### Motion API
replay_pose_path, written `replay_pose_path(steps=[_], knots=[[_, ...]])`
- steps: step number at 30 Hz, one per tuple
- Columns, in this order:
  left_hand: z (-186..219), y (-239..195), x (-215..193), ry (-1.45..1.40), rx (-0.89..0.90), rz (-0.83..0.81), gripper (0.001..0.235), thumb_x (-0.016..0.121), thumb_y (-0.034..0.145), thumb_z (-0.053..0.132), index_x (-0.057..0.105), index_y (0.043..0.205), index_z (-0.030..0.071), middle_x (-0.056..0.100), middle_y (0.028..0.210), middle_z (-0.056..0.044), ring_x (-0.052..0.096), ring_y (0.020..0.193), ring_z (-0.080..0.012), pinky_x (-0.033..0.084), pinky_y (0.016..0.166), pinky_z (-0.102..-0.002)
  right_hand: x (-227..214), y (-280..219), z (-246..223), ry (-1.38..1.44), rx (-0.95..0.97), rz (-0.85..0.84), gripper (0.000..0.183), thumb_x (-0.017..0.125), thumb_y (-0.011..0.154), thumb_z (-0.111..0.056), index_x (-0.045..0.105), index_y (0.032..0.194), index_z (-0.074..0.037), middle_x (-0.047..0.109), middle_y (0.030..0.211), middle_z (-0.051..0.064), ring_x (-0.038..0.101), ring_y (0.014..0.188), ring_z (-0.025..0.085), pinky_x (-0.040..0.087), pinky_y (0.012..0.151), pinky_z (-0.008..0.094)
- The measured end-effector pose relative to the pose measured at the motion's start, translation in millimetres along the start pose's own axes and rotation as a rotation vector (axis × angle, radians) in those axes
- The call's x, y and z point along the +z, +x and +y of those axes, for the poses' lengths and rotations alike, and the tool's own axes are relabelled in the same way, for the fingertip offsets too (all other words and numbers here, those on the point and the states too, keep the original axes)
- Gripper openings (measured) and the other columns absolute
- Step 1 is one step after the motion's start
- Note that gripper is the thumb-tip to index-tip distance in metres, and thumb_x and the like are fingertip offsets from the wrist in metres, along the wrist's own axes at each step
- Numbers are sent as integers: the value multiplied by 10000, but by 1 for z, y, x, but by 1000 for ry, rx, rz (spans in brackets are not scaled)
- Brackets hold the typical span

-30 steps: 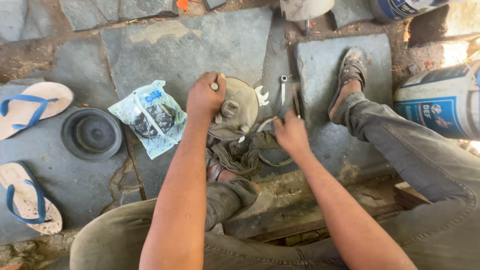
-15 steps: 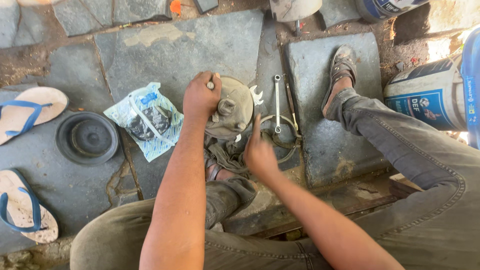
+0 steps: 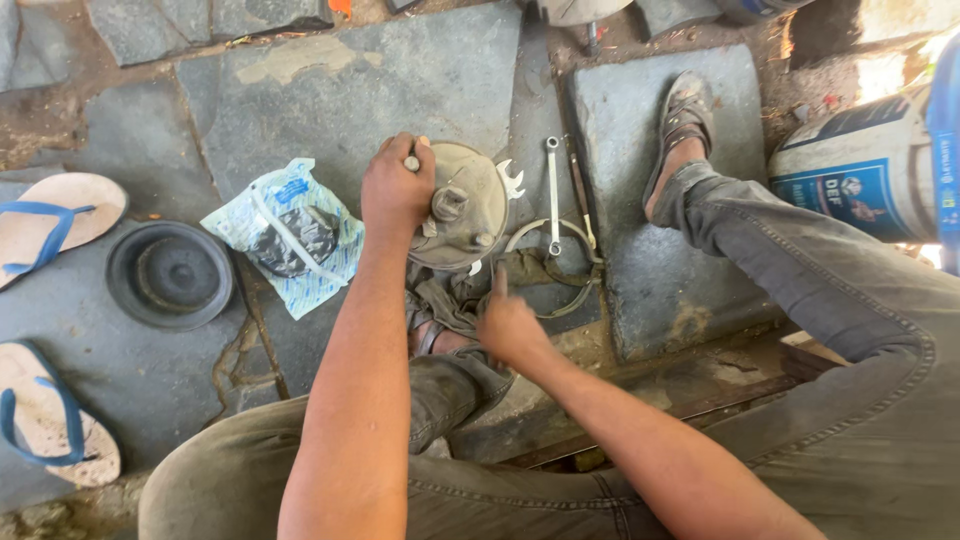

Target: The person uses a wrench to loosen and remove bolts from a cylindrical metal component. They then wipe the part with a cloth and use the wrench to pry and remove a rubber seal from the component's rim.

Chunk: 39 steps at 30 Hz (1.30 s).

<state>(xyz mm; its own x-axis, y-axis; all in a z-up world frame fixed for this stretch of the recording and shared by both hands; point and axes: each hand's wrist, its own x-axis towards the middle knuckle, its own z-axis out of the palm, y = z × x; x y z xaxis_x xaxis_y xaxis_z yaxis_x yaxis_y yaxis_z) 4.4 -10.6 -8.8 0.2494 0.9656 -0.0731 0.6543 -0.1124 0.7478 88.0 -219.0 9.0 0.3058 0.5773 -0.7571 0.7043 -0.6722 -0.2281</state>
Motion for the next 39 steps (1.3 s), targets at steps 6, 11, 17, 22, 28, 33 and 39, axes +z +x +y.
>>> replay_pose_path(steps=[6,11,17,22,28,33,39], knots=[[-18,-8,12,6,52,53,265,591,1021,314,658,959,65,688,1013,-181,642,926,-449,521,779,-522,-6,7,46,20,-170,383,895,593,908,-94,30,1576,104,672,699,237,666,579,405,553,521,509],[-7,7,8,-37,65,59,248,592,973,301,673,938,69,700,1005,-168,650,913,-444,514,768,-523,-25,-18,20,37,-206,213,942,601,882,-77,12,1607,47,627,636,288,623,549,463,512,552,557],[-1,1,-2,-44,25,-12,260,580,996,295,663,934,57,701,1013,-164,650,916,-441,514,793,-520,-40,22,16,-25,-406,462,865,608,906,-77,107,1600,46,632,647,244,641,583,427,542,571,525],[-4,4,0,-34,34,-13,256,574,999,282,653,926,50,699,1000,-168,654,921,-442,511,794,-525,-30,1,16,-129,-259,214,964,602,809,-35,34,1562,160,662,671,247,661,561,391,557,544,492],[-3,3,-2,-38,57,4,233,573,978,267,661,944,54,703,1013,-165,650,907,-449,511,777,-527,-15,27,26,-353,-447,368,927,619,831,-83,73,1480,290,676,797,292,656,570,324,563,529,437],[1,2,-3,-81,38,-3,241,590,989,280,671,939,59,707,1015,-160,646,920,-447,508,782,-526,-38,10,30,-175,-101,22,878,507,859,-1,46,1601,100,690,750,260,660,566,325,590,527,402],[1,9,-6,-137,85,-25,243,612,1003,276,680,957,47,690,1000,-190,634,940,-457,523,796,-508,-62,3,50,-81,-301,323,729,513,970,-100,196,1612,35,673,712,261,647,622,419,530,606,531]])
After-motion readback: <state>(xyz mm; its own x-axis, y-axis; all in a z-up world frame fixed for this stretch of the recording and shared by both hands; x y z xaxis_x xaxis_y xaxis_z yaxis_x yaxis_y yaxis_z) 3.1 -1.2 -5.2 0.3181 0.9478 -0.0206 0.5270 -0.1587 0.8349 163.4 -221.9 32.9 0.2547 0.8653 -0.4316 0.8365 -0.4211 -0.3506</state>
